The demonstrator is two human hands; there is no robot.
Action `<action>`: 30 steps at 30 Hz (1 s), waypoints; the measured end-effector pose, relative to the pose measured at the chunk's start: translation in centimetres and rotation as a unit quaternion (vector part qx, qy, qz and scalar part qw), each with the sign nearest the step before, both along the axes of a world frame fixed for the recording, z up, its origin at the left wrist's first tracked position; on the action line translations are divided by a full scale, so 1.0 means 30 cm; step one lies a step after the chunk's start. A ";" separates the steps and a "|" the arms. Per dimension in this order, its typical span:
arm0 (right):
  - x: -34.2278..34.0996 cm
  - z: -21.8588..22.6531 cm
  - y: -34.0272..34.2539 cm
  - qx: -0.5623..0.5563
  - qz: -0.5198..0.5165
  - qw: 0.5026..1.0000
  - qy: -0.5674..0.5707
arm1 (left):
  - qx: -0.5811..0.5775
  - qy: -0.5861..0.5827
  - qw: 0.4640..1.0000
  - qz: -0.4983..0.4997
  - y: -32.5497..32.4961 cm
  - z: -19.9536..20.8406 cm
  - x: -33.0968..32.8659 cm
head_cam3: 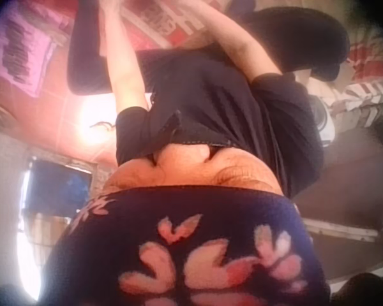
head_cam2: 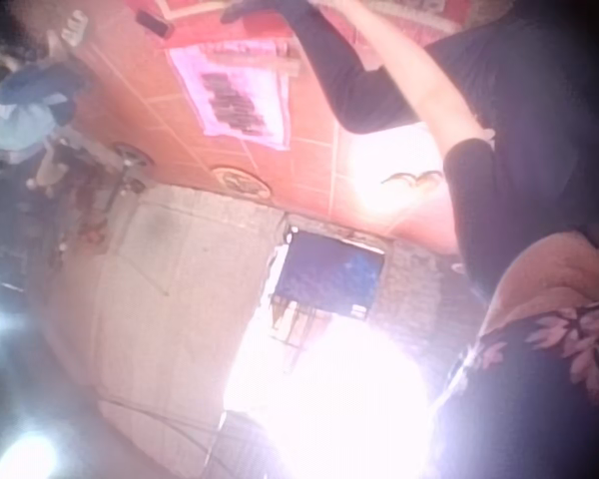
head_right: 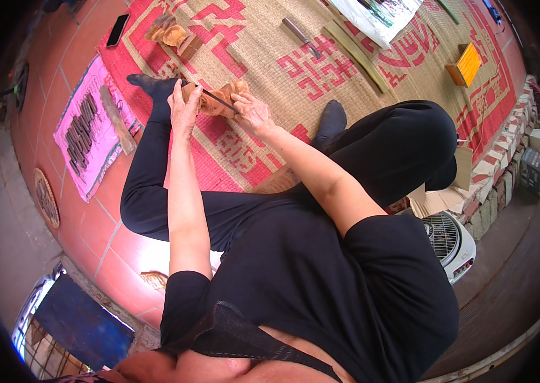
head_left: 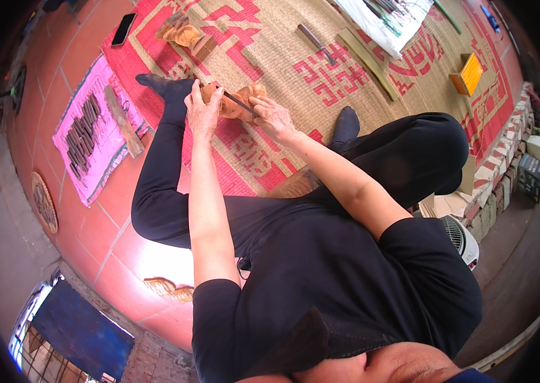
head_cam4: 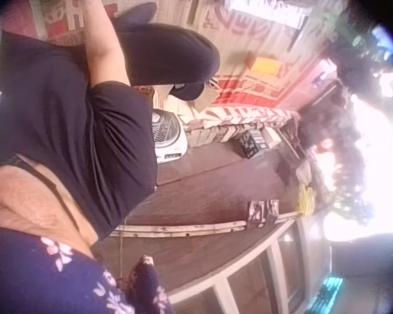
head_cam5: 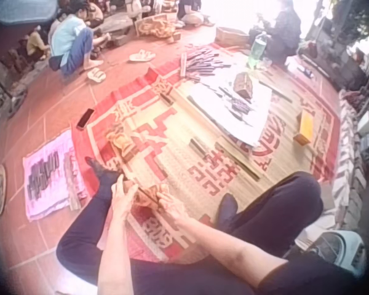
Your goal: The person sits on a mat and uses a chisel to carve a small piece of wood held in the left hand. The person repeatedly scrapes and shapes the wood surface, rotating the piece to access different sides.
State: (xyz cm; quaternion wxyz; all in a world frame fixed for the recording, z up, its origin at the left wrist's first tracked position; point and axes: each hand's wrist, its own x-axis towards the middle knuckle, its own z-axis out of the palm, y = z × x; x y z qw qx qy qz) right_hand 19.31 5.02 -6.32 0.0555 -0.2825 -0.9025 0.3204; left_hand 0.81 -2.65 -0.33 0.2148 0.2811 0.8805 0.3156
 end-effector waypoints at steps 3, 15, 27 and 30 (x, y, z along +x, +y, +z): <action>0.001 -0.003 -0.001 0.000 -0.003 1.000 0.022 | 0.002 -0.010 1.000 0.004 -0.001 0.003 -0.001; 0.007 0.019 0.150 -0.558 -0.319 0.728 0.239 | -0.003 0.040 0.997 0.067 -0.027 -0.069 -0.018; 0.021 -0.119 0.087 -0.678 -0.309 0.632 0.214 | 0.060 -0.053 0.990 0.115 -0.101 -0.101 0.011; 0.023 -0.092 0.116 -0.660 -0.312 0.651 0.206 | 0.149 -0.063 0.985 0.055 -0.104 0.006 0.072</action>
